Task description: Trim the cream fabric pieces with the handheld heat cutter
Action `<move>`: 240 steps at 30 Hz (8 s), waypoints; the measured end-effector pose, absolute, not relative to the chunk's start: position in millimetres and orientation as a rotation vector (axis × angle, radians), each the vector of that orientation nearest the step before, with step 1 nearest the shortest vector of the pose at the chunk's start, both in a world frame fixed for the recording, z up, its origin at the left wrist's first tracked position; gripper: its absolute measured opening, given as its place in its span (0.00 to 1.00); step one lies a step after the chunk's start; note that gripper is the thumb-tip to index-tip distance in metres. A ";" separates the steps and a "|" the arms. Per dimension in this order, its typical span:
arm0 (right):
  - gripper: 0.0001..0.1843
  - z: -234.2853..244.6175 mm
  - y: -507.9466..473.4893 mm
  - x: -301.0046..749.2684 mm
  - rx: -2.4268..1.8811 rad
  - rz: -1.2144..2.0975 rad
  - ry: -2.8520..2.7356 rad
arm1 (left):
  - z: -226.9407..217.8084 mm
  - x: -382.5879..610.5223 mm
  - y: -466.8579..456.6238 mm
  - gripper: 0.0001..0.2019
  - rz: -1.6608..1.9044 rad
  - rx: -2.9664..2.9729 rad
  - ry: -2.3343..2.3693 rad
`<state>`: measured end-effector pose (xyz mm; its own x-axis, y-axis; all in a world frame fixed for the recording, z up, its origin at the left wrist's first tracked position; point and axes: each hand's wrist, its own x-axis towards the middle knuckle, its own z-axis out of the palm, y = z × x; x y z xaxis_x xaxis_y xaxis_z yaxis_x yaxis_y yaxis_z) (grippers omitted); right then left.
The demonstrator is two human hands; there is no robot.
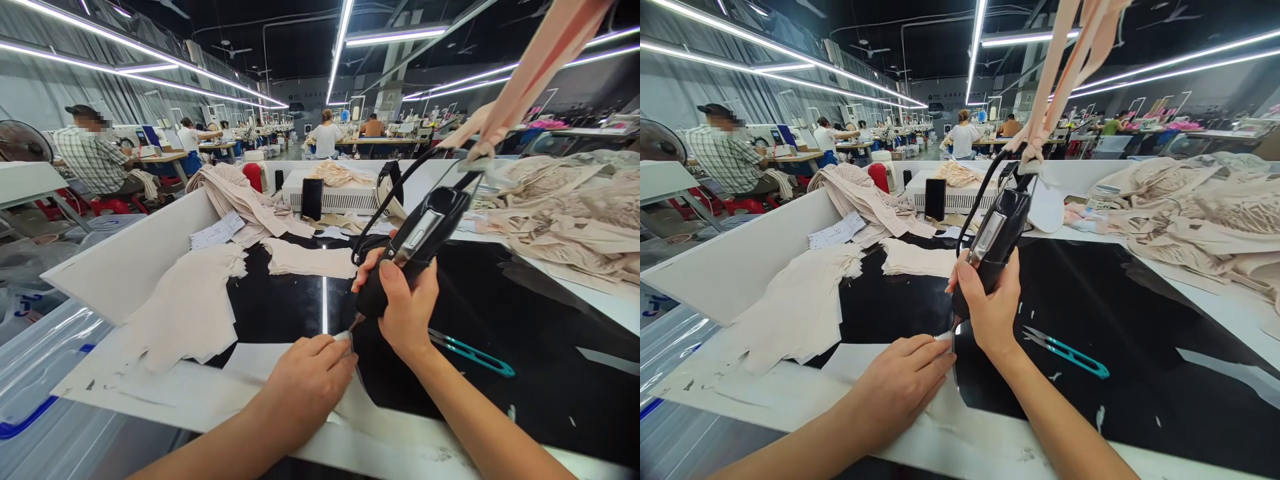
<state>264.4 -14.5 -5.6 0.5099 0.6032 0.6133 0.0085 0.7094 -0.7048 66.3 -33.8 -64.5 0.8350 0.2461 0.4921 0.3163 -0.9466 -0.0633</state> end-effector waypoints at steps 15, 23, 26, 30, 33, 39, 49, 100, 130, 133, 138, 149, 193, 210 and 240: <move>0.19 -8.0 -11.3 265.6 -0.691 0.379 -0.997 | -62.2 66.8 -33.6 0.13 -0.781 -2.829 -0.454; 0.18 -8.5 -11.3 264.7 -0.695 0.371 -0.993 | -59.5 69.2 -32.7 0.15 -0.843 -2.754 -0.384; 0.19 -8.0 -11.4 264.7 -0.701 0.373 -0.992 | -58.2 70.3 -33.1 0.16 -0.862 -2.739 -0.374; 0.21 -4.7 -13.1 266.4 -0.709 0.371 -0.979 | -58.5 70.1 -32.9 0.17 -0.876 -2.738 -0.380; 0.23 -2.1 -14.3 267.3 -0.698 0.369 -0.959 | -60.2 69.8 -32.8 0.18 -0.910 -2.744 -0.388; 0.25 -1.6 -14.5 266.3 -0.702 0.377 -0.954 | -65.6 70.6 -33.5 0.18 -0.926 -2.745 -0.407; 0.25 -2.4 -16.9 264.1 -0.731 0.347 -0.958 | -66.2 71.0 -33.8 0.17 -0.961 -2.721 -0.387; 0.20 -7.4 -14.8 252.2 -0.720 0.369 -0.975 | -72.7 71.5 -33.7 0.16 -0.823 -2.842 -0.465; 0.28 10.0 -55.4 269.0 -0.879 0.378 -0.942 | -55.0 31.0 -4.0 0.15 -0.756 -2.867 -0.710; 0.28 9.5 -61.7 268.9 -0.829 0.385 -0.963 | -49.1 27.1 -17.7 0.14 -0.866 -2.870 -0.537; 0.26 10.4 -72.5 268.4 -0.777 0.404 -0.965 | -47.4 37.3 -42.2 0.11 -0.954 -2.896 -0.328; 0.24 2.8 -75.5 260.4 -0.769 0.432 -0.951 | -54.9 54.7 -41.8 0.12 -0.889 -2.884 -0.259; 0.24 1.0 -68.4 259.3 -0.798 0.357 -0.973 | -56.7 51.4 -42.8 0.13 -0.694 -2.932 -0.450; 0.24 1.1 -69.2 256.0 -0.808 0.367 -0.955 | -56.7 51.1 -42.1 0.14 -0.651 -2.943 -0.432; 0.24 1.4 -78.7 257.9 -0.766 0.402 -0.912 | -57.1 52.4 -39.8 0.13 -0.785 -2.922 -0.385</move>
<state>257.9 -78.7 1.4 0.5653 0.6099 0.5554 0.0011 0.6728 -0.7399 52.4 -39.8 -57.1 0.8359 0.2180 0.5036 0.2652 -0.9639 -0.0228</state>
